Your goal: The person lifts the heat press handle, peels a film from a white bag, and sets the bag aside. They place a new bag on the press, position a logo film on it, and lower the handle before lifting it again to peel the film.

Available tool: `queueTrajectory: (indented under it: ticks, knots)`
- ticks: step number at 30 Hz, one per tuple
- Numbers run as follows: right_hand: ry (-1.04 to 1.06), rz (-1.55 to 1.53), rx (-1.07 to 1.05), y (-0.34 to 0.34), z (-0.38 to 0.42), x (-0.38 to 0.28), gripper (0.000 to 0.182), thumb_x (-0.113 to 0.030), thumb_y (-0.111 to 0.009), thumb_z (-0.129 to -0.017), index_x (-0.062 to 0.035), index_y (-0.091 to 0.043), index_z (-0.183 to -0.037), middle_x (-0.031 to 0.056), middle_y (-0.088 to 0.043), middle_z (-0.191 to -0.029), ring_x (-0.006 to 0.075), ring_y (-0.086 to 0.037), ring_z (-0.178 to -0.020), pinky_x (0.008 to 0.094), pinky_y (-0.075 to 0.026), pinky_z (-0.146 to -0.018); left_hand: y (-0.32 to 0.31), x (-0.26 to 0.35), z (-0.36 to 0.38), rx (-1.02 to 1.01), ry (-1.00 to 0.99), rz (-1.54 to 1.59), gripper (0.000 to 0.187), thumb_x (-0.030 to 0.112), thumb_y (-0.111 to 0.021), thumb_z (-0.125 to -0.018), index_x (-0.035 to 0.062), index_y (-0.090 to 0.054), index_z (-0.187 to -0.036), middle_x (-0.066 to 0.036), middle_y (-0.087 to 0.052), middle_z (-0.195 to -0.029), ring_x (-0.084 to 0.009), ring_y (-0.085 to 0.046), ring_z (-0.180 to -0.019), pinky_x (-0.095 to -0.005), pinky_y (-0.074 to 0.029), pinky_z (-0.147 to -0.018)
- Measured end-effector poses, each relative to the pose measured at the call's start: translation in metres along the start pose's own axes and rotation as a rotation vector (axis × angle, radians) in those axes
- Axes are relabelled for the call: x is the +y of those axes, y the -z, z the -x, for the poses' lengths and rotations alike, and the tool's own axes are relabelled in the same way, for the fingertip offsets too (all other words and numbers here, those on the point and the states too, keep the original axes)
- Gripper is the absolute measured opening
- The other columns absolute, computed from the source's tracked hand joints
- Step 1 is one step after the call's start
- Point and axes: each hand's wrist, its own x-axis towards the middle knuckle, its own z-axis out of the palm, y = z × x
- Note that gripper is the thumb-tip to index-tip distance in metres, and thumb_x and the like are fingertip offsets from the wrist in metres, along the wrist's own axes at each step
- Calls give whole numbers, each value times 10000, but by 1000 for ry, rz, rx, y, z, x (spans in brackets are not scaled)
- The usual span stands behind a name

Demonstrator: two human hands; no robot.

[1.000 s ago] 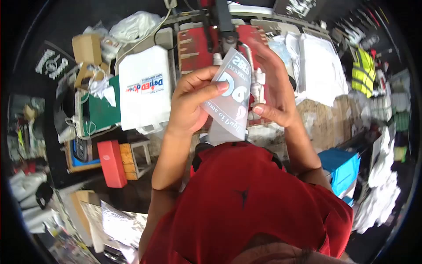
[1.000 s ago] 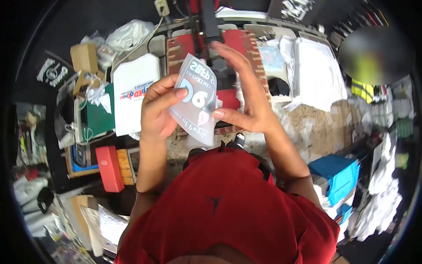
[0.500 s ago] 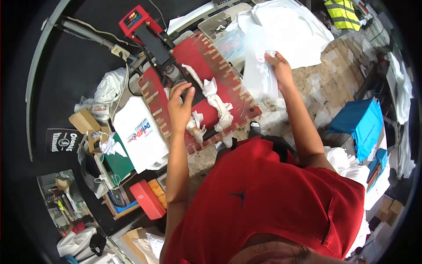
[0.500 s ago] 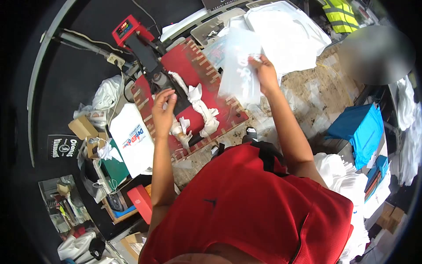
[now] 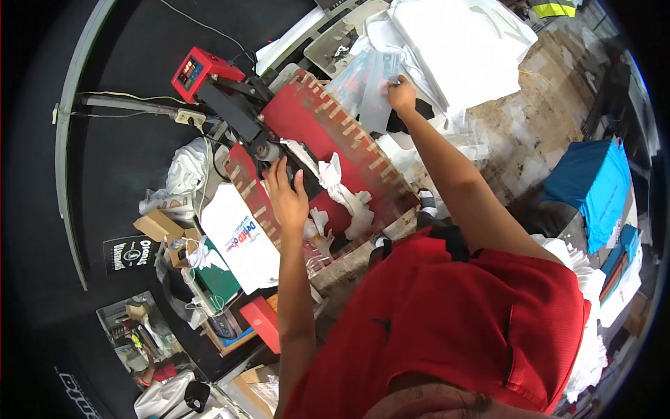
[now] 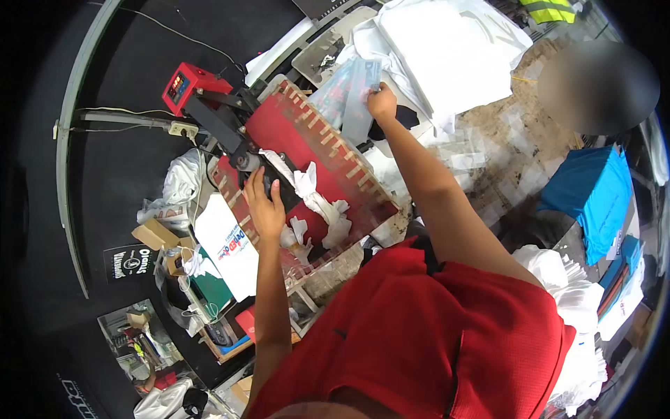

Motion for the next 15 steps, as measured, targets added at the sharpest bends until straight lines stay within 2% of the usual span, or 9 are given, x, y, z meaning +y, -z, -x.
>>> queueTrajectory:
  ticks: [1, 2, 6, 8, 9, 11, 15]
  knots:
    - [-17, 20, 85, -8, -1, -5, 411, -201, -652, -850, -2, -633, -1209, 255, -697, -1031, 401, -666, -1019, 427, -514, -885, -1, -1, 0, -3, 34, 17, 391, 242, -586, -972, 11, -571, -1286, -198, -525, -1345, -401, -466, -1239, -478, -354, -1075]
    - [-55, 12, 39, -12, -2, -9, 443, -218, -653, -858, 5, -618, -1239, 266, -682, -1094, 389, -658, -1057, 427, -513, -893, -1, -3, 1, 14, 11, 1, 372, 232, -551, -990, 3, -573, -1282, -201, -534, -1326, -392, -475, -1225, -472, -364, -1062]
    - [-132, -40, 79, -61, -22, 15, 453, -220, -669, -861, 15, -613, -1244, 256, -676, -1142, 368, -661, -1075, 416, -524, -868, -3, -7, 0, 20, 8, 17, 372, 241, -559, -986, -5, -585, -1263, -197, -555, -1303, -386, -485, -1215, -465, -368, -1058]
    - [-383, -365, -13, -78, -28, 23, 417, -216, -693, -857, 30, -627, -1187, 230, -685, -1145, 345, -663, -1083, 398, -531, -848, -3, -5, 0, 22, 1, 18, 364, 233, -565, -982, -5, -588, -1256, -196, -560, -1298, -384, -488, -1213, -465, -368, -1057]
    - [-389, -370, -11, -81, -25, 21, 417, -216, -693, -857, 30, -627, -1187, 230, -685, -1145, 345, -663, -1083, 398, -531, -848, -2, -6, 1, 28, -1, 21, 356, 225, -572, -978, -5, -591, -1249, -195, -564, -1292, -382, -491, -1211, -464, -369, -1056]
    - [-566, -672, -64, -83, -23, 13, 381, -198, -699, -852, 40, -622, -1140, 226, -679, -1151, 355, -662, -1082, 388, -536, -837, -2, -7, 0, 34, -10, 14, 347, 205, -590, -963, 3, -600, -1245, -184, -568, -1292, -381, -502, -1196, -464, -388, -1040]
    - [-559, -482, -199, -94, -34, 30, 356, -179, -693, -840, 12, -617, -1130, 226, -663, -1168, 357, -670, -1028, 386, -526, -843, -3, -11, 0, 61, -22, 26, 339, 197, -620, -943, 15, -617, -1230, -167, -585, -1275, -377, -521, -1173, -460, -413, -1015]
